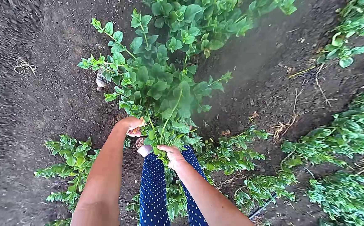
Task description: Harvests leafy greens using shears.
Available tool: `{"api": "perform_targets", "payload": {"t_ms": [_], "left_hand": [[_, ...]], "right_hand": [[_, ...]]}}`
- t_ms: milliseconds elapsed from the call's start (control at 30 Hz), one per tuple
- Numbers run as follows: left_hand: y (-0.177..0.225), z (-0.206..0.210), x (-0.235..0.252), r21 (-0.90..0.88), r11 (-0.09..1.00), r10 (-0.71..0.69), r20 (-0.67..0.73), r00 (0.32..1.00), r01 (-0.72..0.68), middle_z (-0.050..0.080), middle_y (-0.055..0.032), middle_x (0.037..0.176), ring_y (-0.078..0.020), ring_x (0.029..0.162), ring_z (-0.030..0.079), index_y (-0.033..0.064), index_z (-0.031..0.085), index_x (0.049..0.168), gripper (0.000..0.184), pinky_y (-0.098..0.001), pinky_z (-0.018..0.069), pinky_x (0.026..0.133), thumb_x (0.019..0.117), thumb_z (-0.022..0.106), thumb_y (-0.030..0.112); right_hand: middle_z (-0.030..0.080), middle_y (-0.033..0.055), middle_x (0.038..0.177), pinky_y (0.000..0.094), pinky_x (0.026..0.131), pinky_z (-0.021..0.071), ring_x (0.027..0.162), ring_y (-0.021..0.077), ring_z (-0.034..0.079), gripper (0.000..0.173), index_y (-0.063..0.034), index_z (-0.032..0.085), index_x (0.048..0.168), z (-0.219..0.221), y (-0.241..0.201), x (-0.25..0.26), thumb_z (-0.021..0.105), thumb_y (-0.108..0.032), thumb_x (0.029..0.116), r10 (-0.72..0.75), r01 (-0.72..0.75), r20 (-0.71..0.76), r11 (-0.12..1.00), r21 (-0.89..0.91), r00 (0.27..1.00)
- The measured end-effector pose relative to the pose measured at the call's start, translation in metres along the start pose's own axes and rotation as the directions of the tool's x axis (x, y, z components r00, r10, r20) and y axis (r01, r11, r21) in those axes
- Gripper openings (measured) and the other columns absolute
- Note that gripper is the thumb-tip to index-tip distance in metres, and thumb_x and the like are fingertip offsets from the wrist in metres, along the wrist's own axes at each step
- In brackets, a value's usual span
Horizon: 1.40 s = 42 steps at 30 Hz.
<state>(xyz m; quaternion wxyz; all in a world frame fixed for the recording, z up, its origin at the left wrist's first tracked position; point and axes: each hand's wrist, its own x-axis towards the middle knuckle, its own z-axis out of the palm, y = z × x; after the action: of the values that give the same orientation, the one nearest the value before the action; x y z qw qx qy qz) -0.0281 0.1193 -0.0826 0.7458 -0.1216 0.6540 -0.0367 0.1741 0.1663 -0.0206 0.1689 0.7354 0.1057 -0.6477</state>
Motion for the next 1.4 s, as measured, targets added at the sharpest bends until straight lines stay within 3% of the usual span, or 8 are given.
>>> {"api": "perform_targets", "payload": {"t_ms": [200,400,567,733,900,967,1100,1400], "left_hand": [[0.002,0.0,0.008,0.065,0.997,0.044,-0.04,0.998,-0.041,0.065,-0.0072,0.088,-0.0112,0.071,0.062,0.0031,0.062,0.117,0.027,-0.0266,0.0521,0.068,0.1104,0.048,0.026],[-0.083,0.022,-0.052,-0.156,0.974,0.161,-0.048,0.986,-0.167,0.065,-0.0153,0.123,-0.023,0.106,0.065,0.0022,0.048,0.143,0.038,-0.0431,0.0525,0.088,0.1128,0.041,0.025],[-0.165,0.048,-0.096,-0.096,0.992,0.086,-0.012,0.996,-0.087,0.064,-0.0187,0.126,-0.0242,0.108,0.065,-0.0023,0.051,0.138,0.032,-0.0416,0.0526,0.09,0.1096,0.047,0.013],[-0.184,0.048,-0.137,-0.05,0.994,0.093,-0.071,0.993,-0.097,0.064,-0.0202,0.126,-0.0251,0.109,0.065,-0.0037,0.049,0.138,0.034,-0.0418,0.0528,0.091,0.1081,0.05,0.011],[-0.173,0.035,-0.168,-0.06,0.987,0.132,-0.219,0.967,-0.148,0.063,-0.0214,0.131,-0.0263,0.113,0.065,-0.0035,0.044,0.145,0.04,-0.0423,0.0526,0.094,0.1069,0.051,0.008],[-0.167,0.032,-0.187,-0.096,0.983,0.124,-0.283,0.951,-0.157,0.062,-0.0221,0.131,-0.0264,0.113,0.064,-0.0035,0.044,0.145,0.039,-0.0421,0.0522,0.093,0.1075,0.049,0.007],[-0.157,0.026,-0.216,-0.107,0.97,0.16,-0.387,0.908,-0.217,0.061,-0.024,0.129,-0.027,0.109,0.064,-0.0047,0.045,0.142,0.038,-0.0431,0.0527,0.091,0.1061,0.051,0.006],[-0.103,-0.014,-0.286,0.154,0.944,0.325,-0.568,0.756,-0.291,0.061,-0.0264,0.131,-0.0287,0.115,0.064,-0.0089,0.043,0.143,0.047,-0.0448,0.0506,0.1,0.0996,0.058,-0.001]], "right_hand": [[0.065,0.0122,0.088,0.0305,0.065,0.0568,0.071,0.0161,0.064,0.024,0.0035,0.058,0.112,-0.006,0.002,-0.002,0.068,0.006,0.0902,0.011,-0.012,0.029,1.0,0.019,1.0],[0.067,0.0074,0.086,0.0325,0.068,0.0586,0.073,0.0141,0.066,0.02,0.0005,0.057,0.115,-0.091,0.013,-0.059,0.063,-0.002,0.0962,0.036,-0.026,0.146,0.997,-0.07,0.989],[0.073,0.0007,0.078,0.0296,0.061,0.0608,0.065,0.011,0.07,0.035,-0.0143,0.069,0.099,-0.223,0.04,-0.151,0.082,-0.019,0.067,-0.18,0.172,0.265,0.984,0.054,0.947],[0.072,-0.0008,0.071,0.0227,0.058,0.0575,0.06,0.0074,0.068,0.03,-0.0209,0.077,0.088,-0.29,0.06,-0.205,0.09,-0.028,0.0617,-0.365,0.317,0.169,0.914,0.254,0.916],[0.073,0.0013,0.074,0.0214,0.059,0.0587,0.064,0.0091,0.07,0.022,-0.0154,0.072,0.084,-0.3,0.058,-0.196,0.085,-0.022,0.0676,-0.379,0.316,0.067,0.846,0.43,0.923],[0.074,0.0029,0.075,0.021,0.058,0.0592,0.065,0.0099,0.071,0.005,-0.0135,0.07,0.081,-0.3,0.048,-0.19,0.072,-0.014,0.0769,-0.354,0.271,0.068,0.812,0.518,0.933],[0.073,0.0057,0.074,0.0208,0.055,0.0591,0.062,0.0109,0.071,0.02,-0.0091,0.065,0.079,-0.303,0.036,-0.192,0.048,-0.007,0.0897,-0.301,0.187,0.08,0.756,0.627,0.95],[0.072,0.006,0.073,0.0243,0.056,0.0588,0.06,0.0123,0.069,0.018,-0.0073,0.062,0.085,-0.25,0.026,-0.196,0.046,-0.002,0.0902,-0.21,0.08,0.205,0.857,0.508,0.956]]}}
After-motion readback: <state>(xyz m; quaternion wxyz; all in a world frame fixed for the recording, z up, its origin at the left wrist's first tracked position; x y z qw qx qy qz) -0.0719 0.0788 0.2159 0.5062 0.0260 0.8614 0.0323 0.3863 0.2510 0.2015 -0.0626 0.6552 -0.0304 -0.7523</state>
